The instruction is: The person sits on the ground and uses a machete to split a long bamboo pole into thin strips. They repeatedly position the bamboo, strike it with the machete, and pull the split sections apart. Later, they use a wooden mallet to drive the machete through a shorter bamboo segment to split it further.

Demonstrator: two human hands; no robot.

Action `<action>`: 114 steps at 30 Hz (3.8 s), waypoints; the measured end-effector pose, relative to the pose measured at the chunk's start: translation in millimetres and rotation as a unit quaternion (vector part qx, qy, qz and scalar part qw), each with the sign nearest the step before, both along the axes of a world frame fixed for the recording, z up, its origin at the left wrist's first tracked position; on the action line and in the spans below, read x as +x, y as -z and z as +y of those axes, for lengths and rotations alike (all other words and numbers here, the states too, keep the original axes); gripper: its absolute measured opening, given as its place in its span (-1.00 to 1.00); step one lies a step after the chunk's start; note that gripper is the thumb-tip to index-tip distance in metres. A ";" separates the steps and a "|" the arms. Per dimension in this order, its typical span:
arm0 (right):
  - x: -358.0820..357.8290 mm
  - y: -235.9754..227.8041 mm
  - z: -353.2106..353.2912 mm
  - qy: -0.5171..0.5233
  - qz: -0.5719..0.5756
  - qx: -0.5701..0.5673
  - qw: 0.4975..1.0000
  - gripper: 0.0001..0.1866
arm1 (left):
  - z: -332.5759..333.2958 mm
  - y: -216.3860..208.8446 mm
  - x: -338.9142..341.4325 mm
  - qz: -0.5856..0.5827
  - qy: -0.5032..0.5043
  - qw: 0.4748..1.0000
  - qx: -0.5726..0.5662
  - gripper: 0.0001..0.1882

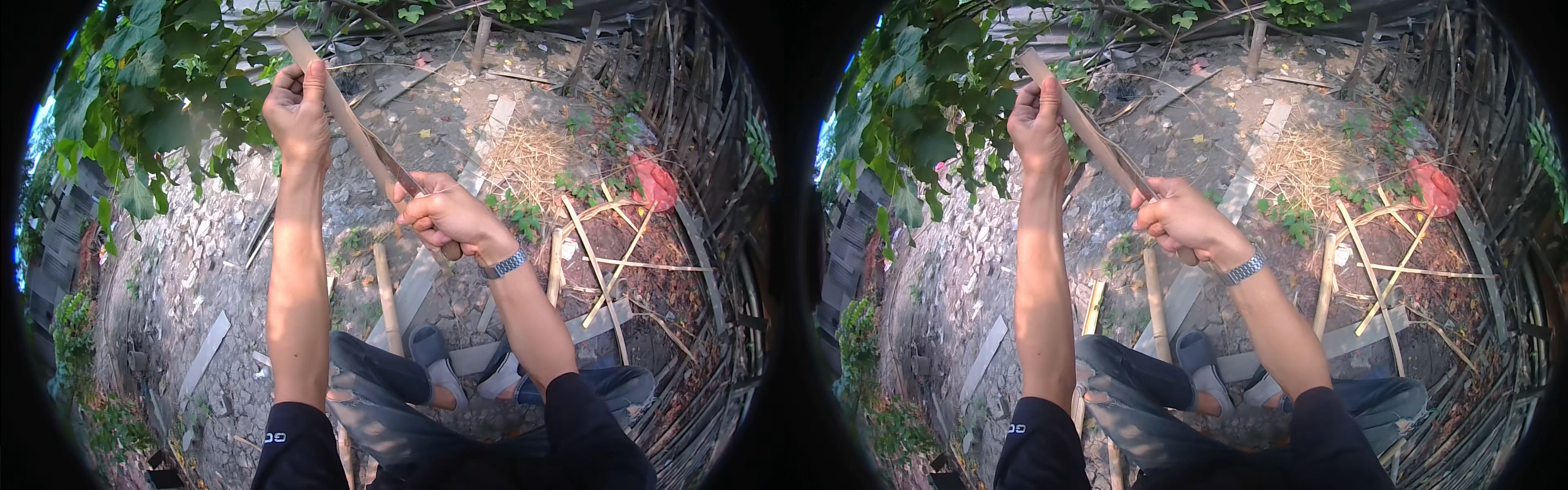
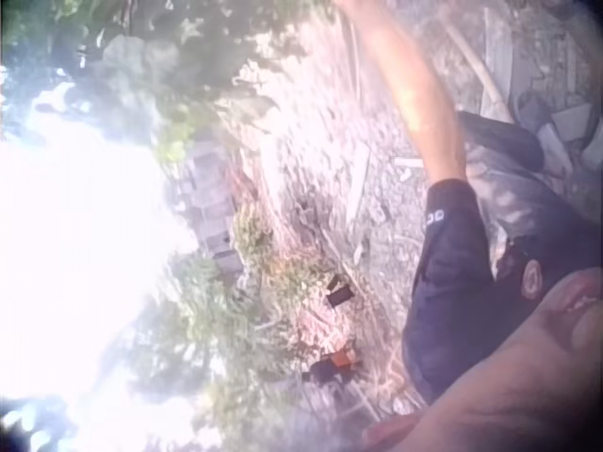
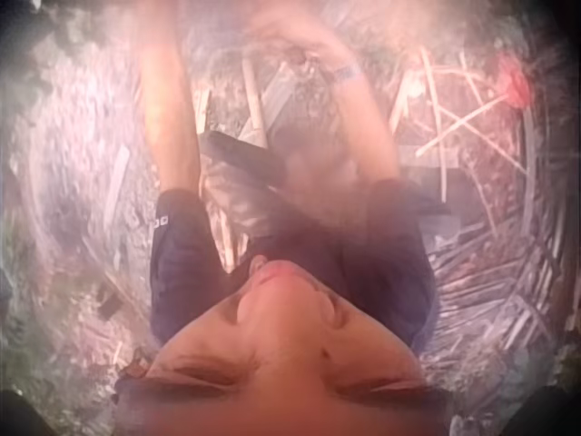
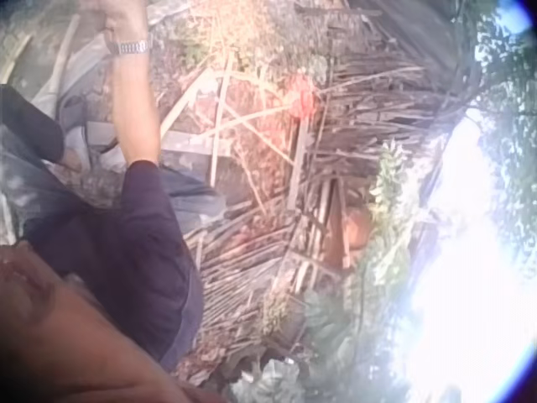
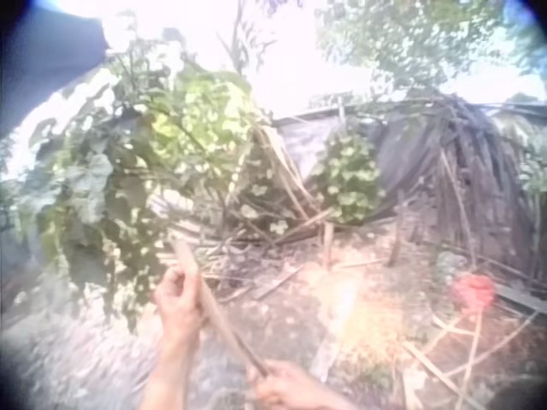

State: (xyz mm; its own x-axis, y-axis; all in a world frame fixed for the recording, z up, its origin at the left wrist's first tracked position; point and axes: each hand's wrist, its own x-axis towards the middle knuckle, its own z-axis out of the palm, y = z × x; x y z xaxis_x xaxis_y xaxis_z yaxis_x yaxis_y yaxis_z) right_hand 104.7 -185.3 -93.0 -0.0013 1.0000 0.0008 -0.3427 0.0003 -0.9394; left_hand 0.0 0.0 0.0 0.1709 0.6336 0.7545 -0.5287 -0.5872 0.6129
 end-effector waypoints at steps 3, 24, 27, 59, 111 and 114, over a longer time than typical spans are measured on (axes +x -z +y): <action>1.4 7.7 -9.7 -0.131 0.293 0.036 0.946 -0.79 | -7.6 -3.7 3.0 0.007 0.055 0.998 -0.005 -0.74; 22.2 -51.5 -21.2 -0.100 0.304 0.052 0.946 -0.75 | -44.4 -20.4 22.8 0.066 0.036 0.997 0.004 -0.76; -6.1 -79.9 -15.6 0.220 -0.196 0.080 0.952 -0.78 | -52.1 -23.1 17.5 0.058 0.039 0.997 0.021 -0.75; 73.9 -94.3 -102.3 0.309 -0.157 0.085 0.934 -0.85 | -5.2 -3.4 -0.9 0.070 -0.068 0.995 -0.003 -0.69; -47.5 77.9 -96.2 0.266 -0.315 -0.067 0.909 -0.42 | -48.0 -17.9 16.9 0.129 0.084 0.987 0.044 -0.72; -56.6 194.2 -65.5 0.288 -0.355 -0.091 0.885 -0.33 | -41.8 -17.9 14.8 0.129 0.043 0.989 0.050 -0.71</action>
State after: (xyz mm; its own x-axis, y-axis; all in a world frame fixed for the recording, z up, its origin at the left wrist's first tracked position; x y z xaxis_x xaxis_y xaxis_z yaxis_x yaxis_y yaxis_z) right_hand 48.1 -250.8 -287.2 0.5734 0.8181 0.0435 0.3419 -0.1908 -0.9202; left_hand 14.8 -41.8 17.9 0.4162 0.5334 0.7364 -0.4125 -0.6109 0.6757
